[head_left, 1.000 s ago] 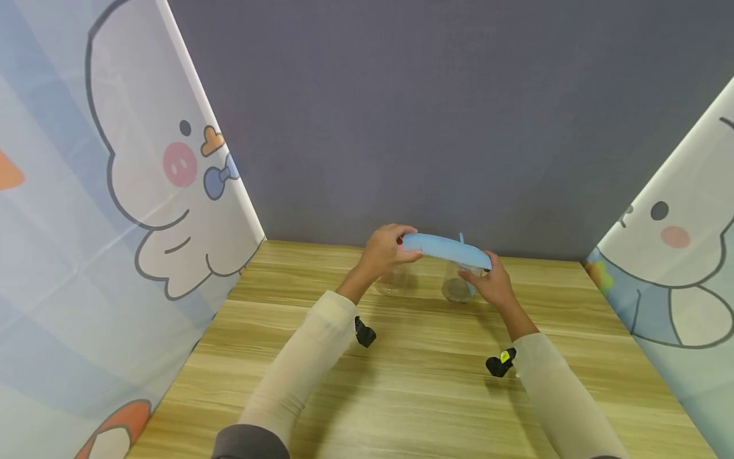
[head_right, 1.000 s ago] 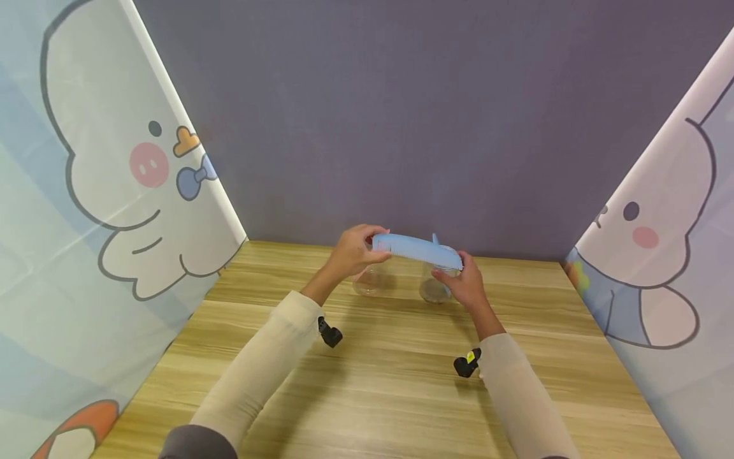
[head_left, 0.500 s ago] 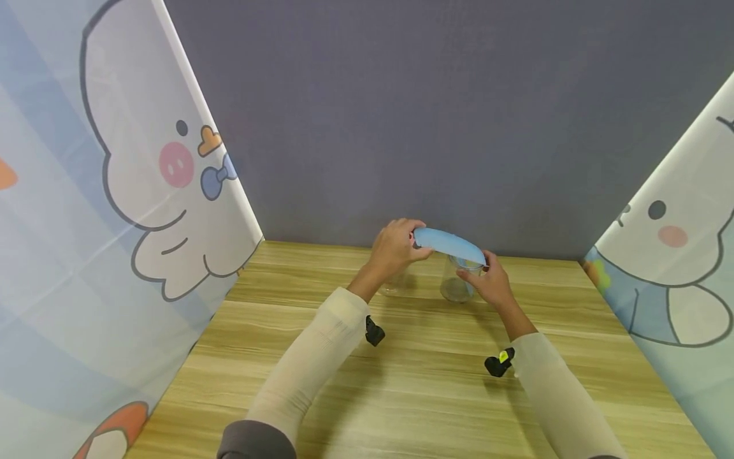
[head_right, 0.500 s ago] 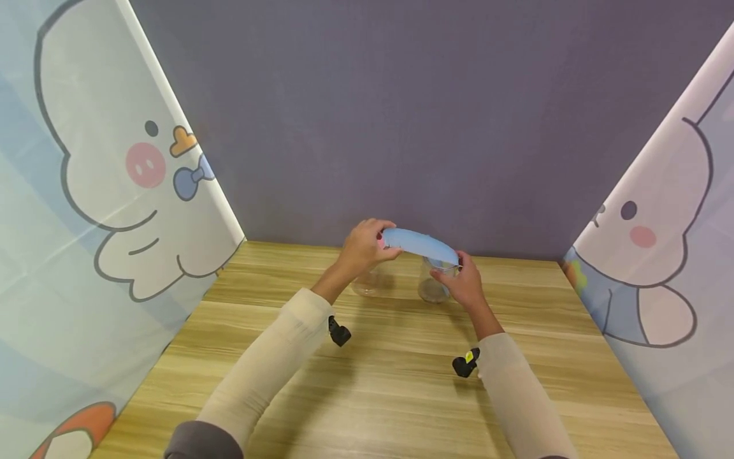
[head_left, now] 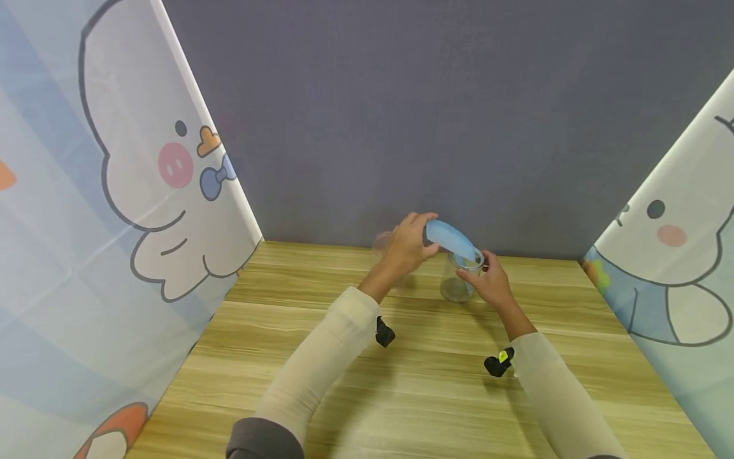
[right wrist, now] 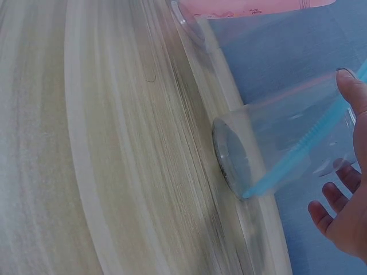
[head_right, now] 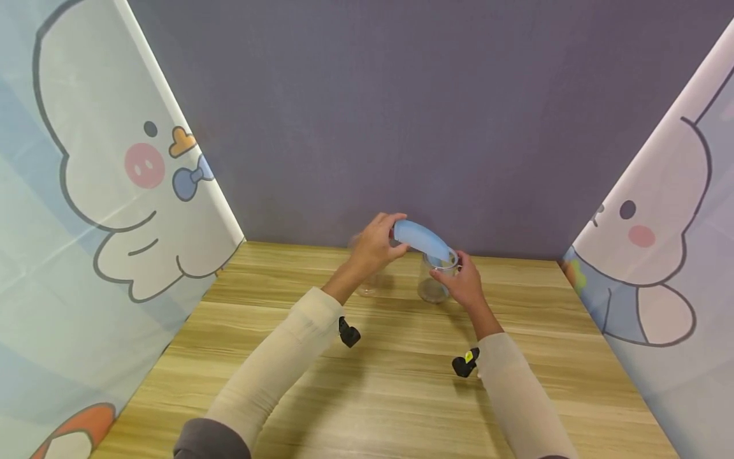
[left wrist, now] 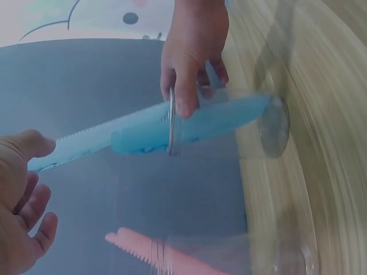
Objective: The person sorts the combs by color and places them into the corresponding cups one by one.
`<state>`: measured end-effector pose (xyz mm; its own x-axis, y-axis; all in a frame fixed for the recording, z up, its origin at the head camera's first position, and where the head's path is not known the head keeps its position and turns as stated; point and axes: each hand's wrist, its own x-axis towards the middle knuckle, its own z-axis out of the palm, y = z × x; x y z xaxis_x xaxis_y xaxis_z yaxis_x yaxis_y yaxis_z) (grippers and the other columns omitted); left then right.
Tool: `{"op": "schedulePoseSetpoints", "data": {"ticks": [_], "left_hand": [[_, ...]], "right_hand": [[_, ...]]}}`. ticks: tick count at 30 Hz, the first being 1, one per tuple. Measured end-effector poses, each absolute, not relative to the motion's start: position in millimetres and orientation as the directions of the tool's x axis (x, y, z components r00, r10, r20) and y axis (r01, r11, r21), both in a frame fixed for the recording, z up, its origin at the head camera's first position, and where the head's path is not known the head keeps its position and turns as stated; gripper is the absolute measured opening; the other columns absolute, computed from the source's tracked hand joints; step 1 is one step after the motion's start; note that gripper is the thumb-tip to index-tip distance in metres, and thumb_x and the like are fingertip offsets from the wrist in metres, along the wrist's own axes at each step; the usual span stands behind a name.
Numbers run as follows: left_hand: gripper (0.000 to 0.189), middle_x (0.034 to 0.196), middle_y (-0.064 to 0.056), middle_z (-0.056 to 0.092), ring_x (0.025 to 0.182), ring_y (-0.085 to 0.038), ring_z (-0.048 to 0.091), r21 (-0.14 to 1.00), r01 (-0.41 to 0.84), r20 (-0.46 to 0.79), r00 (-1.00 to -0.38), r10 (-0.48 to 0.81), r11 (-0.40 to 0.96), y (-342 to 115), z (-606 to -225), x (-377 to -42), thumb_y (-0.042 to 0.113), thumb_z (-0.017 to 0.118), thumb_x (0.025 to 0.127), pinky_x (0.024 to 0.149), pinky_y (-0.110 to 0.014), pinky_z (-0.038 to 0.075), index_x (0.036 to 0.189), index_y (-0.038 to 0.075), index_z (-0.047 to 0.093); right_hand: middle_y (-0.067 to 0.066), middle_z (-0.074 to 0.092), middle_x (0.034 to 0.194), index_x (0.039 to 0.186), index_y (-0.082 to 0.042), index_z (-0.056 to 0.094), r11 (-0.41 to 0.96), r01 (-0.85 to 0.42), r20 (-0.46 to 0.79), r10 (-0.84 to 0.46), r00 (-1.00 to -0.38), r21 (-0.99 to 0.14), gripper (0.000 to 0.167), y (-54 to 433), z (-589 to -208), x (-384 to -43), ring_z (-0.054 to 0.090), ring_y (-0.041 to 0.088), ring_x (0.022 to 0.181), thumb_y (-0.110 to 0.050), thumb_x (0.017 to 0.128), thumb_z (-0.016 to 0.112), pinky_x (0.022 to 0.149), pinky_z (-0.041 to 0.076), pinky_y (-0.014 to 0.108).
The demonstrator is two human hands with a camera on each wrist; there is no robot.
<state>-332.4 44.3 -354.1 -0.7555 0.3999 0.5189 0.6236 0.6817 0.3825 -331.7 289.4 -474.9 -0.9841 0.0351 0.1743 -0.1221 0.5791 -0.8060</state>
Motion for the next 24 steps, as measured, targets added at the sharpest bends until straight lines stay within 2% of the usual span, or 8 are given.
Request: {"op": "schedulePoseSetpoints", "data": {"ticks": [5, 12, 18, 21, 24], "left_hand": [[0.060, 0.123, -0.003, 0.065, 0.096, -0.014, 0.059, 0.364, 0.621, 0.550, -0.745, 0.377, 0.695, 57.3, -354.0, -330.6, 0.026, 0.076, 0.092, 0.080, -0.028, 0.050, 0.146, 0.013, 0.054], [0.061, 0.122, 0.000, 0.066, 0.105, -0.014, 0.064, 0.317, 0.615, 0.584, -0.726, 0.363, 0.722, 73.2, -350.8, -329.1, 0.032, 0.074, 0.095, 0.088, -0.030, 0.053, 0.148, 0.015, 0.051], [0.058, 0.119, 0.006, 0.068, 0.099, -0.011, 0.065, 0.221, 0.586, 0.637, -0.692, 0.340, 0.780, 84.1, -350.5, -324.0, 0.032, 0.076, 0.093, 0.078, -0.024, 0.050, 0.145, 0.019, 0.054], [0.060, 0.122, 0.005, 0.068, 0.102, -0.011, 0.066, 0.229, 0.581, 0.614, -0.709, 0.348, 0.781, 86.6, -352.6, -323.1, 0.032, 0.077, 0.093, 0.077, -0.025, 0.049, 0.146, 0.018, 0.053], [0.067, 0.130, 0.001, 0.065, 0.110, -0.015, 0.065, 0.243, 0.570, 0.569, -0.739, 0.361, 0.785, 87.5, -355.1, -323.9, 0.034, 0.076, 0.093, 0.082, -0.028, 0.052, 0.151, 0.017, 0.047]], "right_hand": [[0.030, 0.041, 0.148, 0.157, 0.001, 0.024, 0.584, -0.117, 0.171, 0.039, -0.985, -0.804, 0.091, 288.8, -473.4, -331.7, 0.042, 0.048, 0.134, -0.042, 0.093, 0.073, 0.106, 0.041, 0.062], [0.031, 0.042, 0.148, 0.156, 0.003, 0.025, 0.583, -0.126, 0.180, 0.035, -0.983, -0.803, 0.090, 289.0, -472.5, -331.2, 0.043, 0.048, 0.134, -0.040, 0.093, 0.073, 0.107, 0.040, 0.063], [0.032, 0.042, 0.148, 0.155, 0.004, 0.026, 0.579, -0.126, 0.182, 0.039, -0.983, -0.806, 0.089, 288.1, -471.9, -330.9, 0.042, 0.049, 0.134, -0.040, 0.093, 0.073, 0.108, 0.039, 0.063], [0.031, 0.041, 0.148, 0.156, 0.003, 0.024, 0.575, -0.120, 0.170, 0.035, -0.985, -0.809, 0.090, 288.8, -472.5, -331.0, 0.042, 0.048, 0.134, -0.041, 0.094, 0.073, 0.108, 0.040, 0.063], [0.030, 0.042, 0.148, 0.157, 0.001, 0.024, 0.573, -0.112, 0.162, 0.038, -0.986, -0.812, 0.091, 290.0, -473.7, -331.5, 0.042, 0.048, 0.134, -0.042, 0.093, 0.073, 0.107, 0.041, 0.062]]}}
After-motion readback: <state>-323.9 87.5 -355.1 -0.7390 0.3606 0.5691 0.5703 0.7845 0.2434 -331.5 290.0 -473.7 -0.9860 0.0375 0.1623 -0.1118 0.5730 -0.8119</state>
